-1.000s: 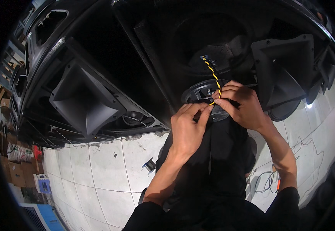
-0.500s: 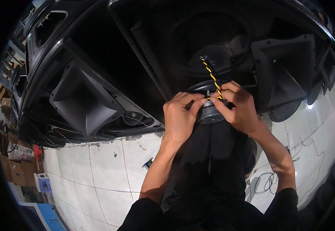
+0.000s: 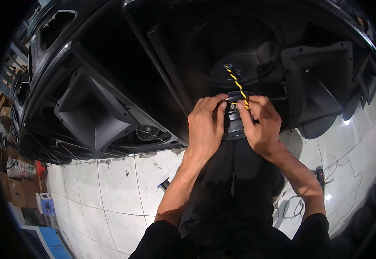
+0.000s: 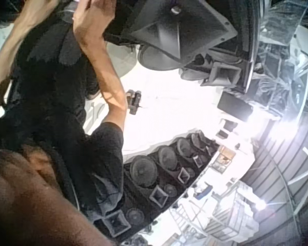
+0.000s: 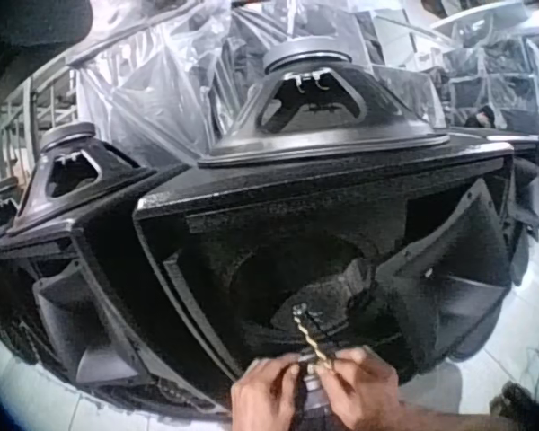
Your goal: The person counts currency, then works on a speaker enclosure by stripping and soldering wires to a small electronic component. They then connect a speaker to the enclosure using a yellow and black twisted wire.
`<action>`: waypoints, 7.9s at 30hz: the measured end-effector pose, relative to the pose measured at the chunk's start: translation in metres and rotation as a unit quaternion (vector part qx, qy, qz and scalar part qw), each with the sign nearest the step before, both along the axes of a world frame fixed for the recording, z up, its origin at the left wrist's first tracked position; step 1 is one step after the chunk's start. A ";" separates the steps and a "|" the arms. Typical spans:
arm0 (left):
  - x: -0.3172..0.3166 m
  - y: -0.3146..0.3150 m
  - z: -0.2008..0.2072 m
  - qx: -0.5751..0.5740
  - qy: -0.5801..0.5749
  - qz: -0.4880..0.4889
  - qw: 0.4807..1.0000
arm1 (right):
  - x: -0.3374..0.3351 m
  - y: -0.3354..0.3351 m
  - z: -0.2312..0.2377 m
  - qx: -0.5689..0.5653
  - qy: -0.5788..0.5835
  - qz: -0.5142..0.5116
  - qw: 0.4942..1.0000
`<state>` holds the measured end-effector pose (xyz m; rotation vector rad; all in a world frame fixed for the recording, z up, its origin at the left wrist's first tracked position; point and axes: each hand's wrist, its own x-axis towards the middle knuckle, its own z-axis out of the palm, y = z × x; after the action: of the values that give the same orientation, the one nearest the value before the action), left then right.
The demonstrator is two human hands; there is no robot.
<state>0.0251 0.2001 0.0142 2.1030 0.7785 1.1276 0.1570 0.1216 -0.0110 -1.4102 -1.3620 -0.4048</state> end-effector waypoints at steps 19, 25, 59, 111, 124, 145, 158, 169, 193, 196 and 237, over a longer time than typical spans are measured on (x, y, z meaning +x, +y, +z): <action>0.007 0.001 -0.008 0.051 0.006 0.027 0.998 | -0.005 0.000 0.003 -0.026 -0.081 -0.058 0.995; 0.004 0.001 -0.008 0.047 0.020 0.017 0.999 | -0.007 -0.003 0.001 -0.040 -0.063 -0.053 0.996; -0.009 0.042 0.018 0.531 0.197 -0.193 0.801 | -0.008 0.002 -0.017 0.039 -0.062 -0.032 0.997; -0.002 0.046 0.044 0.431 0.318 -0.187 0.823 | -0.009 0.003 -0.016 0.037 -0.037 -0.011 0.999; -0.003 0.036 0.037 0.362 0.310 -0.145 0.867 | -0.006 -0.001 -0.015 0.024 -0.119 -0.049 0.991; -0.006 0.028 0.012 0.038 0.182 -0.099 0.978 | -0.006 -0.011 0.007 -0.102 0.128 -0.025 0.986; -0.003 0.026 0.010 0.048 0.172 -0.074 0.981 | -0.007 -0.003 0.016 -0.144 0.041 -0.053 0.987; -0.006 0.023 0.008 0.001 0.148 -0.077 0.986 | -0.010 -0.015 0.014 -0.144 -0.018 -0.067 0.987; -0.139 -0.035 -0.052 -0.258 0.129 0.091 0.953 | 0.018 -0.018 0.029 -0.173 -0.171 -0.055 0.968; -0.137 -0.040 -0.061 -0.278 0.109 0.076 0.951 | 0.027 -0.014 0.044 -0.202 -0.360 -0.042 0.910; -0.420 -0.055 -0.445 -0.214 0.148 0.000 0.965 | 0.054 -0.134 0.037 -0.286 -0.331 0.008 0.899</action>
<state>-0.3947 0.1447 -0.4309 1.9137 1.0542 0.5768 0.2112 -0.0120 0.0259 -1.8246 -2.1740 -0.5281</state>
